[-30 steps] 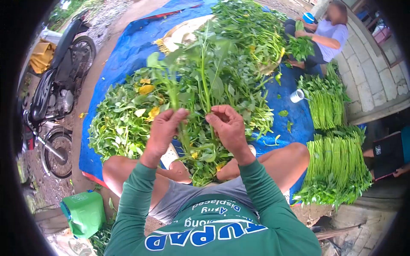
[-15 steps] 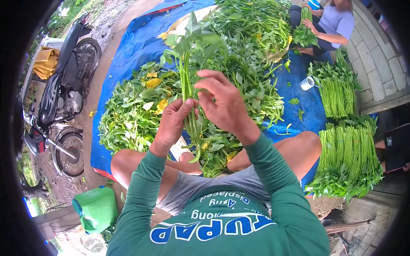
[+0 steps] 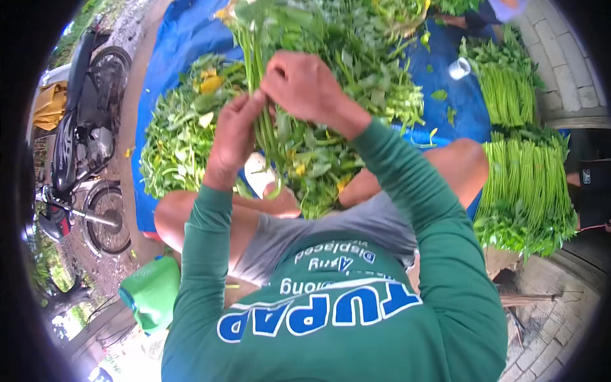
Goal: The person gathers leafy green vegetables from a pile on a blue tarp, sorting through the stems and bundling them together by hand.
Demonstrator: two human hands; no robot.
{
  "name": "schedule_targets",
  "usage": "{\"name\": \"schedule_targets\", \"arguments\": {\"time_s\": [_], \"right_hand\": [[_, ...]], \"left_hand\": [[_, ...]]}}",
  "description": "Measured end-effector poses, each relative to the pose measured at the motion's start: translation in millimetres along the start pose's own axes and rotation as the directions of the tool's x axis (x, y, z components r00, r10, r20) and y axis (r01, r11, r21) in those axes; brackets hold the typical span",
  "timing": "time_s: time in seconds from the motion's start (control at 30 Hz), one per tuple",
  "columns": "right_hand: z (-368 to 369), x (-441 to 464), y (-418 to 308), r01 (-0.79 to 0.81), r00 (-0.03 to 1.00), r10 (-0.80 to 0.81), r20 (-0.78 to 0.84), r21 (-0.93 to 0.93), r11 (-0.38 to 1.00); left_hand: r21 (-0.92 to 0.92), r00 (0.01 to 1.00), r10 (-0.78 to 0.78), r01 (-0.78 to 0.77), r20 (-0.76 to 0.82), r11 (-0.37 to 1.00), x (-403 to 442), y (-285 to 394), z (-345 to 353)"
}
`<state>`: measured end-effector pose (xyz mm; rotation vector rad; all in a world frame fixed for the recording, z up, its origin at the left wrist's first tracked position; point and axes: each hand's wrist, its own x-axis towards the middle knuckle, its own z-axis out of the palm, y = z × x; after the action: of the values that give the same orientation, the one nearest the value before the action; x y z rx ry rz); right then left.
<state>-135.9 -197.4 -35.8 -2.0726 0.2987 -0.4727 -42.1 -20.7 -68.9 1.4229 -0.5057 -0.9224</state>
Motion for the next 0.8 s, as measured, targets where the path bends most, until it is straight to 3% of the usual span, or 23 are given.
{"name": "schedule_targets", "arguments": {"time_s": [0.03, 0.1, 0.2, 0.3, 0.4, 0.53, 0.63, 0.67, 0.77, 0.8], "right_hand": [[2.3, -4.0, 1.2, -0.083, 0.996, 0.088, -0.019, 0.183, 0.980], [-2.9, -0.3, 4.3, -0.195, 0.972, 0.234, -0.011, 0.511, 0.837], [-12.1, -22.7, 1.6, 0.018, 0.965, 0.056, -0.255, 0.277, 0.961], [-15.1, -67.7, -32.5, -0.237, 0.961, 0.218, 0.170, 0.103, 0.966], [12.5, -91.1, -33.9, -0.116, 0.981, 0.123, 0.147, -0.059, 0.992], [37.5, -102.0, -5.9, -0.169, 0.977, 0.198, -0.076, 0.279, 0.945], [42.0, -110.8, 1.2, 0.019, 0.974, -0.012, -0.228, 0.028, 0.999], [44.7, -112.4, 9.7, 0.229, 0.945, -0.238, -0.223, -0.069, 0.971], [52.7, -137.3, 1.1, 0.336, 0.930, -0.327, -0.169, 0.024, 0.942], [55.0, -146.0, 3.2, 0.301, 0.950, -0.297, -0.099, 0.039, 0.953]], "left_hand": [[-0.233, 0.998, 0.045, -0.035, 0.034, 0.972, 2.6, 2.8, 3.7], [-0.320, 1.000, 0.025, -0.019, 0.016, 0.947, 3.9, 7.1, -0.6], [-0.354, 0.998, 0.046, -0.056, -0.039, 0.934, 6.3, 7.8, -12.5], [-0.361, 0.995, 0.051, -0.080, -0.089, 0.929, 9.0, 9.4, -18.2], [-0.365, 0.990, 0.067, -0.108, -0.123, 0.925, 14.8, 6.2, -19.3], [-0.394, 0.971, 0.043, -0.136, -0.236, 0.909, 15.6, 0.4, -19.2], [-0.369, 0.950, 0.005, -0.126, -0.312, 0.921, 15.3, -7.3, -23.5], [-0.357, 0.951, 0.013, -0.128, -0.309, 0.925, 17.1, -16.0, -27.8], [-0.310, 0.891, -0.008, -0.150, -0.454, 0.939, 19.0, -12.9, -49.6], [-0.330, 0.875, 0.010, -0.194, -0.485, 0.924, 19.2, -9.1, -56.5]]}}
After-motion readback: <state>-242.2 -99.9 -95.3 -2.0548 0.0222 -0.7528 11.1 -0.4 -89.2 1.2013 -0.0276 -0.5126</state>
